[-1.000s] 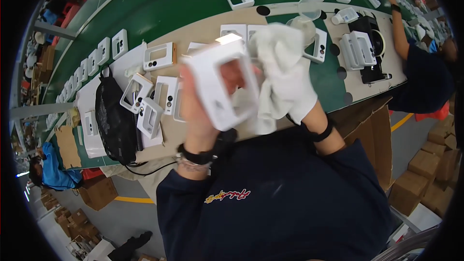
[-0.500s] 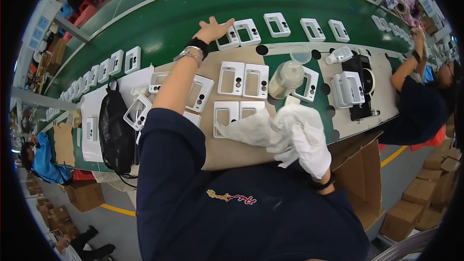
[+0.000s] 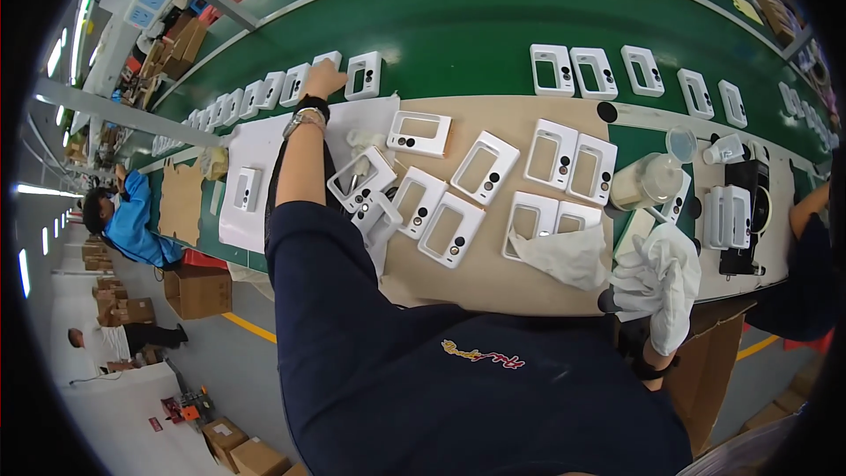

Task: The person picks up a white plastic housing from a conveyor belt and wipes its surfaces and edges with a cloth. They then place the housing back onto the belt and repeat the process for several more units.

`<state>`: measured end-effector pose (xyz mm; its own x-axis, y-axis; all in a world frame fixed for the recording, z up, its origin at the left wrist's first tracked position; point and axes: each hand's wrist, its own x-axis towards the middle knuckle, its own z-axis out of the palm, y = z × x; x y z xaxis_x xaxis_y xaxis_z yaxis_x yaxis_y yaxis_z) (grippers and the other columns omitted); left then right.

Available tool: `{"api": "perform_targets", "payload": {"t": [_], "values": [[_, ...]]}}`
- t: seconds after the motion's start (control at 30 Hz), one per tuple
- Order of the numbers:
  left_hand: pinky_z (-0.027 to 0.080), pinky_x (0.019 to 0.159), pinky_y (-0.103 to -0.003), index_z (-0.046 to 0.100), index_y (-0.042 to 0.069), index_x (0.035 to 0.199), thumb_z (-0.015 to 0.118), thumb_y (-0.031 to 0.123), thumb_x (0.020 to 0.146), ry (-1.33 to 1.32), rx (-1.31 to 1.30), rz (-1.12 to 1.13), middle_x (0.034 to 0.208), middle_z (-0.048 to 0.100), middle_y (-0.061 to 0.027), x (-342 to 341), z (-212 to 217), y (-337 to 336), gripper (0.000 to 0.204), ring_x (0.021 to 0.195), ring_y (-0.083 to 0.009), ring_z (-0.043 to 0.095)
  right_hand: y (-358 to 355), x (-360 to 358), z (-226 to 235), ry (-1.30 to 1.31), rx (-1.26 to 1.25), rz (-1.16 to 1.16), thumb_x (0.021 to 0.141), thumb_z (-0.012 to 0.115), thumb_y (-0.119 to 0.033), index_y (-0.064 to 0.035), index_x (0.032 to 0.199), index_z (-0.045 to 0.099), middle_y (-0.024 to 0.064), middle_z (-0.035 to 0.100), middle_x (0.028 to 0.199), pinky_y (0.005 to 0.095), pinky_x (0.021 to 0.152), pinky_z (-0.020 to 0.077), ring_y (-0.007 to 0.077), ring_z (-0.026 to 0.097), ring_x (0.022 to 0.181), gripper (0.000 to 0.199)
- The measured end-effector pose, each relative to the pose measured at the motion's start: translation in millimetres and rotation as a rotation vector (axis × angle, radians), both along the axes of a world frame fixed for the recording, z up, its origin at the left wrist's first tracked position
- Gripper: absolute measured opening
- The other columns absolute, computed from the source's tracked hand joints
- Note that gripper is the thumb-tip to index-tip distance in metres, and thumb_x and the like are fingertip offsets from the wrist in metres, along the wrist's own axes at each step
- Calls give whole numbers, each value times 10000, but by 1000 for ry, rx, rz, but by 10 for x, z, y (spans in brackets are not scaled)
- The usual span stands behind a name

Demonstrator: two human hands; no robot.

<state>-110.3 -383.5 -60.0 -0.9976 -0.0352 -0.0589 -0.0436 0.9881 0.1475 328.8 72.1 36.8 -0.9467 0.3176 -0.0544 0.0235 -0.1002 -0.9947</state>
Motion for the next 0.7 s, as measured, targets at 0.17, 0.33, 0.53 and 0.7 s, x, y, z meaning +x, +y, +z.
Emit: {"api": "perform_targets", "payload": {"t": [0.17, 0.33, 0.53, 0.7], "values": [[409, 818, -386, 540, -43, 971, 562, 310, 616, 24, 117, 68, 983, 532, -278, 115, 3, 479, 502, 953, -370, 514, -287, -115, 35, 65, 356, -28, 882, 368, -152, 23, 1113, 416, 114, 532, 963, 263, 761, 398, 156, 511, 859, 293], [444, 680, -392, 562, -66, 838, 542, 331, 632, 48, 138, -257, 747, 569, -273, 282, 283, 580, 448, 742, -386, 563, -225, -26, 80, 88, 539, -111, 874, 384, -133, 33, 1118, 412, 124, 520, 987, 272, 769, 395, 165, 498, 882, 296], [410, 448, -269, 473, 28, 818, 559, 153, 693, -54, 789, -343, 550, 519, -57, 1723, 1005, 1675, 196, 457, -126, 485, -314, -233, 183, 489, 173, -266, 834, 451, -219, 43, 1147, 380, 160, 517, 997, 286, 803, 391, 207, 501, 933, 414], [444, 539, -254, 468, 30, 861, 580, 107, 692, 381, 1173, -830, 804, 576, -97, 3110, 1023, 2472, 217, 648, -154, 567, -637, -692, 164, 556, 613, -16, 788, 483, -176, 38, 992, 488, 113, 554, 910, 257, 699, 411, 174, 526, 800, 295]]}}
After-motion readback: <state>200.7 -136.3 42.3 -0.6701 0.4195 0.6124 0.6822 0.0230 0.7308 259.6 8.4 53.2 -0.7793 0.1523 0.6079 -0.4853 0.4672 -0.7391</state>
